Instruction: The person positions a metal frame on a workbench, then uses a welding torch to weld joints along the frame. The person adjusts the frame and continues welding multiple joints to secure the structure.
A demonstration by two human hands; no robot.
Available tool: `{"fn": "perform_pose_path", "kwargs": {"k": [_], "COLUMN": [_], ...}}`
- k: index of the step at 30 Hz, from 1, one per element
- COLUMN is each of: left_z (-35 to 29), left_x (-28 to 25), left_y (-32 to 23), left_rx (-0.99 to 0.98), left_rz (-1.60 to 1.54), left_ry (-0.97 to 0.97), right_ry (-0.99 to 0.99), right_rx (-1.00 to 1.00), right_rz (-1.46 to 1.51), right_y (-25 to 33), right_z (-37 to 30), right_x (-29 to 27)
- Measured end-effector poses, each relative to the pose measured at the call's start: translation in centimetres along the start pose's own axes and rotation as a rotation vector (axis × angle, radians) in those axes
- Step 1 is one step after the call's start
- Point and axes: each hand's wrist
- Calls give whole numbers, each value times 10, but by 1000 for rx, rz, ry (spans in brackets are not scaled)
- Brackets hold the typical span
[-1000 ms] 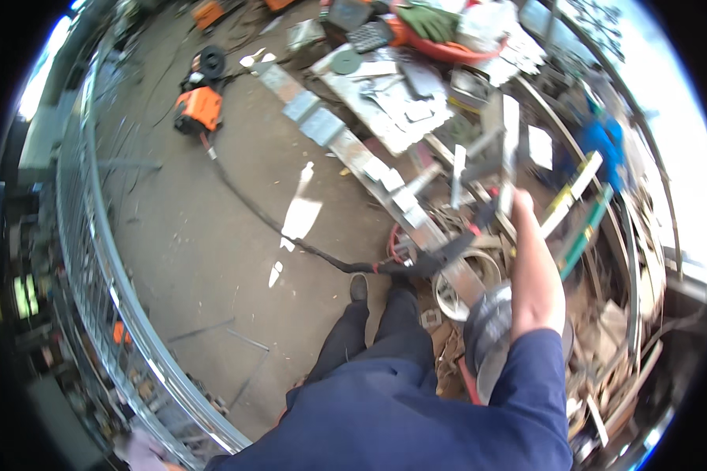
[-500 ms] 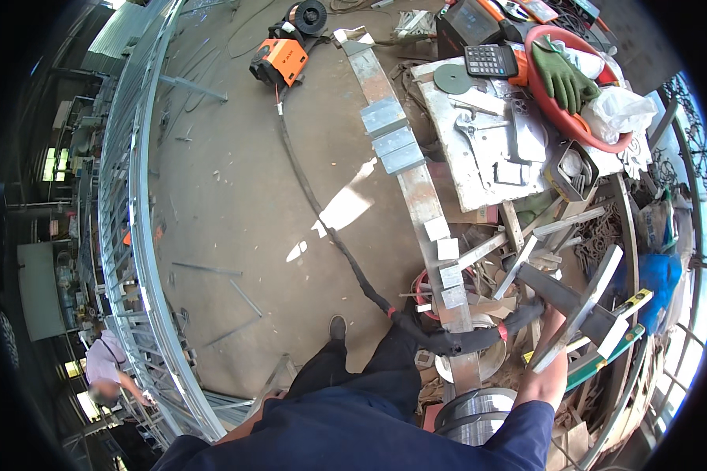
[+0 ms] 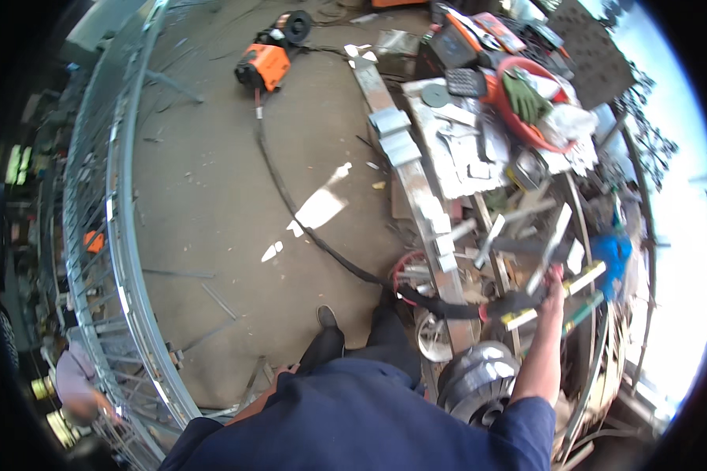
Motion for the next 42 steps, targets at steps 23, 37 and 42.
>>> {"fn": "perform_pose_path", "kwargs": {"k": [23, 37, 42], "left_z": [59, -205, -235], "left_x": [-42, -200, -144], "left_y": [80, 34, 49], "left_rx": [17, 939, 723], "left_rz": [-720, -1734, -1654], "left_ry": [-146, -482, -779], "right_ry": [427, 1881, 2137], "right_rx": [-1034, 95, 485], "right_rz": [-495, -1227, -1196], "right_y": [-340, -559, -588], "right_z": [-497, -587, -648], "right_x": [249, 336, 308]}}
Point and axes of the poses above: each hand's wrist, its own z-axis towards the middle knuckle, its own x-axis out of the palm, y = z × x, and after that the axes turned 13 degrees about z, right-handed
